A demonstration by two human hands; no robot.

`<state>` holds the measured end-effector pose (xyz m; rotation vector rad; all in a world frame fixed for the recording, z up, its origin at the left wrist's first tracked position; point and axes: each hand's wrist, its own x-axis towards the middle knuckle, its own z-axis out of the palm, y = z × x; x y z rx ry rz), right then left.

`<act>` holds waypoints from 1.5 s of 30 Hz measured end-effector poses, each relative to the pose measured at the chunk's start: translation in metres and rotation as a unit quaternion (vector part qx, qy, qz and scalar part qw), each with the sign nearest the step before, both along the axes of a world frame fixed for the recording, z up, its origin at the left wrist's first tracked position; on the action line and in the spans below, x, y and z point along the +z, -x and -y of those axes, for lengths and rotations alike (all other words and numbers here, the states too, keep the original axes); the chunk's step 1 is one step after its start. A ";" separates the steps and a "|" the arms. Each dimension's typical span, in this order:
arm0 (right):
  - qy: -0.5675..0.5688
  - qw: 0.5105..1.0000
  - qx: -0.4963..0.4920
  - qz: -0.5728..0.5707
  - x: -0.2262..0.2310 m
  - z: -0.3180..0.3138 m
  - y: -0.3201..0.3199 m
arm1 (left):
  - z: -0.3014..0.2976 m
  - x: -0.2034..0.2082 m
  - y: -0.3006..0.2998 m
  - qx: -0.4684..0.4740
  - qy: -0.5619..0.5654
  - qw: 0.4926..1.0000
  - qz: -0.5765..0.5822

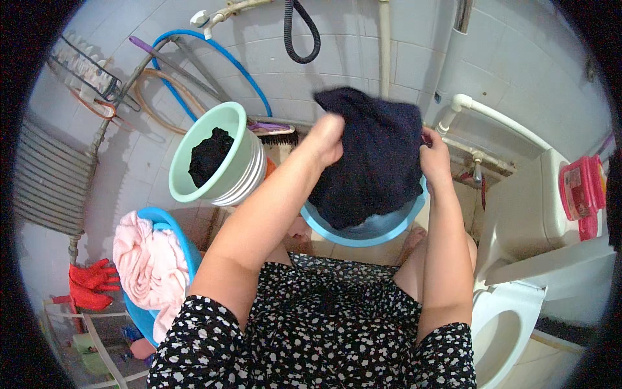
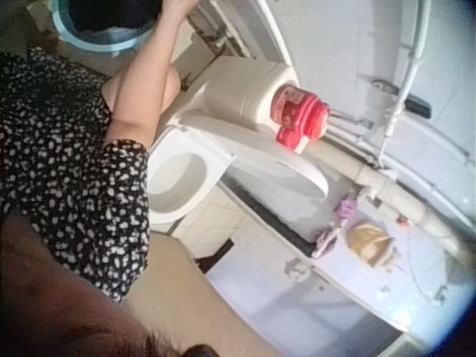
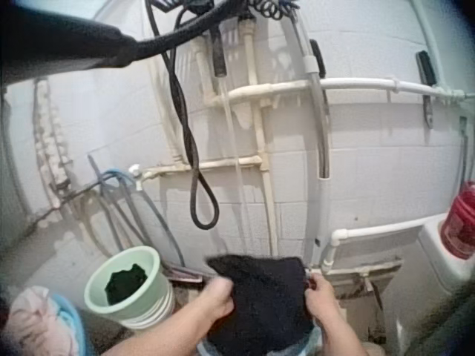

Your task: The person sits on the floor and hand-washes dark clothing in a blue basin. They wring out the clothes, pour the water into a toilet, and refill the basin. The person then scrubs a dark garment with a yellow bar of soap and rinses it under a shower head.

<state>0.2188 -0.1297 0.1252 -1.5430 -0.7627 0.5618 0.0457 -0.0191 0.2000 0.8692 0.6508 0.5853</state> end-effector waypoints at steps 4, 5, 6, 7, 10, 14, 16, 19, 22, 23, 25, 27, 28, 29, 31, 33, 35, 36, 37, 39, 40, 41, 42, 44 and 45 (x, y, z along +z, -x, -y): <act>-0.026 0.994 -0.002 -0.102 0.002 0.000 -0.007 | -0.011 -0.042 0.049 -0.263 -0.448 0.701 -0.488; -0.029 0.997 0.003 -0.070 0.002 -0.002 -0.007 | -0.016 -0.060 0.058 -0.245 -0.472 0.682 -0.503; -0.028 0.998 0.014 -0.062 0.006 -0.001 -0.003 | -0.022 -0.078 0.069 -0.226 -0.493 0.661 -0.518; -0.019 0.998 0.035 -0.048 0.002 -0.004 -0.002 | -0.022 -0.088 0.079 -0.193 -0.502 0.699 -0.471; 0.015 0.988 0.152 0.021 -0.011 -0.020 0.013 | 0.004 -0.063 0.105 -0.159 -0.550 0.714 -0.403; 0.054 0.958 0.262 0.102 -0.033 -0.031 0.055 | 0.021 -0.045 0.146 -0.112 -0.566 0.722 -0.383; 0.052 0.953 0.291 0.068 -0.052 -0.032 0.075 | 0.038 -0.026 0.179 -0.054 -0.585 0.715 -0.378; 0.092 0.934 0.331 0.099 -0.054 -0.026 0.110 | 0.052 -0.012 0.259 0.010 -0.615 0.647 -0.450; 0.113 0.912 0.367 0.144 -0.058 -0.028 0.120 | 0.066 0.010 0.347 0.080 -0.579 0.594 -0.552; 0.113 0.909 0.375 0.142 -0.060 -0.029 0.127 | 0.074 0.015 0.381 0.078 -0.553 0.573 -0.599; 0.113 0.908 0.377 0.141 -0.062 -0.033 0.128 | 0.090 0.020 0.433 0.057 -0.457 0.524 -0.717; 0.109 0.914 0.371 0.120 -0.066 -0.034 0.133 | 0.107 0.011 0.476 0.026 -0.303 0.506 -0.807; 0.108 0.917 0.367 0.110 -0.068 -0.036 0.134 | 0.110 0.000 0.494 0.012 -0.231 0.520 -0.822; 0.113 0.913 0.375 0.115 -0.070 -0.038 0.133 | 0.117 -0.015 0.510 0.005 -0.209 0.467 -0.859; 0.124 0.914 0.370 0.109 -0.077 -0.039 0.131 | 0.126 -0.029 0.537 0.027 -0.159 0.510 -0.845; 0.142 0.912 0.363 0.125 -0.078 -0.039 0.130 | 0.128 -0.043 0.571 0.135 -0.181 0.529 -0.818; 0.152 0.917 0.347 0.124 -0.076 -0.037 0.131 | 0.118 -0.045 0.610 0.323 -0.260 0.508 -0.755; 0.159 0.919 0.337 0.126 -0.075 -0.036 0.132 | 0.116 -0.023 0.603 0.441 -0.279 0.444 -0.728; 0.152 0.919 0.342 0.125 -0.078 -0.036 0.129 | 0.107 -0.012 0.620 0.533 -0.348 0.403 -0.658; 0.138 0.920 0.346 0.124 -0.087 -0.039 0.116 | 0.101 0.047 0.625 0.630 -0.379 0.367 -0.570; 0.140 0.915 0.358 0.121 -0.089 -0.040 0.119 | 0.106 0.072 0.647 0.642 -0.439 0.331 -0.534; 0.142 0.914 0.360 0.123 -0.090 -0.040 0.117 | 0.109 0.100 0.632 0.680 -0.458 0.269 -0.505; 0.141 0.910 0.370 0.121 -0.091 -0.041 0.119 | 0.120 0.126 0.643 0.660 -0.502 0.254 -0.498; 0.146 0.910 0.360 0.146 -0.082 -0.037 0.124 | 0.131 0.159 0.605 0.675 -0.491 0.212 -0.508; 0.148 0.909 0.356 0.157 -0.079 -0.036 0.126 | 0.130 0.159 0.606 0.650 -0.510 0.203 -0.525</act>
